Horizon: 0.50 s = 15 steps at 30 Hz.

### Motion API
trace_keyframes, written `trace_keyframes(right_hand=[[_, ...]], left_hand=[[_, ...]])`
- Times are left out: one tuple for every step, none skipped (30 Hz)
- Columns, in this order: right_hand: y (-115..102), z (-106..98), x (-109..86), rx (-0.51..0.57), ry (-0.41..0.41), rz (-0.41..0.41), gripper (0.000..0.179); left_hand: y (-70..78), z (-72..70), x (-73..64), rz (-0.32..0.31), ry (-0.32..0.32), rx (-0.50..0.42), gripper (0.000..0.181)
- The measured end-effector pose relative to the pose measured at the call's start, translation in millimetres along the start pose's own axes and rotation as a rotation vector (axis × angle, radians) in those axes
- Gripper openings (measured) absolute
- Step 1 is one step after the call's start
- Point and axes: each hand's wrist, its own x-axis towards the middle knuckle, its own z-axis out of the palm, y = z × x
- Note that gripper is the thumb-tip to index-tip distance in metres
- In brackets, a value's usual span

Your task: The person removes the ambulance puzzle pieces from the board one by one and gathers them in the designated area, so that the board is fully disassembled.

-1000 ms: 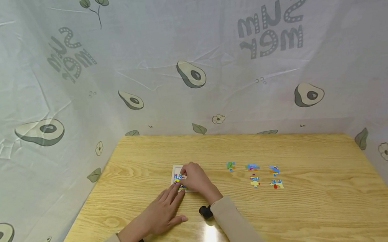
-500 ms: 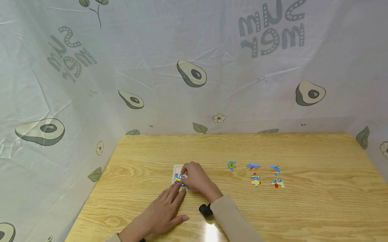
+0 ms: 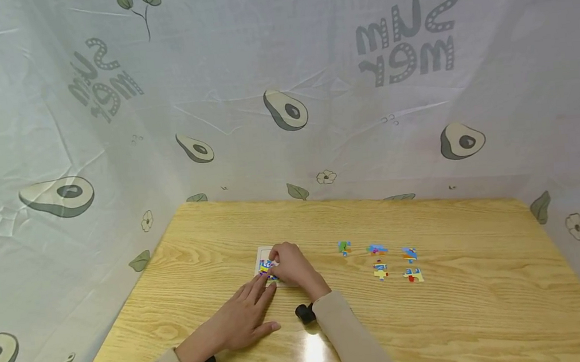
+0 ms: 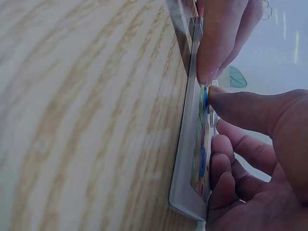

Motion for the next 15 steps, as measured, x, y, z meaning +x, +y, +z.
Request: trace_keyframes(right_hand=[[0.4, 0.3, 0.1, 0.000, 0.000, 0.000, 0.017], [0.7, 0.5, 0.2, 0.001, 0.000, 0.000, 0.017], [0.9, 0.7, 0.4, 0.003, 0.000, 0.000, 0.017], [1.1, 0.8, 0.7, 0.002, 0.000, -0.001, 0.017], [1.2, 0.7, 0.8, 0.004, -0.001, -0.002, 0.017], [1.1, 0.5, 0.8, 0.007, -0.002, 0.000, 0.017], [1.2, 0.5, 0.8, 0.010, -0.004, 0.002, 0.017], [1.3, 0.6, 0.9, 0.013, -0.007, 0.003, 0.017], [1.4, 0.8, 0.9, 0.016, -0.009, 0.004, 0.017], [1.6, 1.0, 0.9, 0.020, -0.011, 0.006, 0.017], [1.6, 1.0, 0.6, 0.025, -0.012, 0.009, 0.016], [1.7, 1.0, 0.5, 0.029, -0.012, 0.011, 0.017], [2.0, 1.1, 0.4, 0.031, -0.012, 0.011, 0.017], [2.1, 1.0, 0.3, 0.035, -0.011, 0.012, 0.017], [2.2, 0.6, 0.0, 0.039, -0.011, 0.014, 0.017]], left_hand=[[-0.1, 0.3, -0.2, 0.001, 0.001, -0.005, 0.082], [-0.3, 1.0, -0.5, 0.004, 0.006, -0.009, 0.082], [-0.4, 1.5, -0.9, 0.006, 0.010, -0.014, 0.082], [-0.5, 2.3, -1.2, 0.007, 0.014, -0.021, 0.082], [-0.7, 3.3, -1.3, 0.009, 0.020, -0.023, 0.082], [-1.1, 4.2, -1.5, 0.010, 0.024, -0.024, 0.082], [-1.5, 5.4, -1.9, 0.012, 0.028, -0.022, 0.082], [-2.2, 6.6, -2.3, 0.014, 0.030, -0.015, 0.083], [-2.8, 7.2, -2.8, 0.013, 0.027, -0.011, 0.084], [-3.5, 8.0, -3.2, 0.013, 0.025, -0.006, 0.084], [-4.6, 8.8, -3.7, 0.015, 0.024, 0.003, 0.085], [-5.7, 9.3, -4.1, 0.018, 0.022, 0.011, 0.086], [-6.8, 9.5, -4.5, 0.021, 0.021, 0.018, 0.087], [-7.9, 9.7, -4.7, 0.028, 0.026, 0.026, 0.088], [-9.1, 10.0, -5.0, 0.036, 0.030, 0.036, 0.088]])
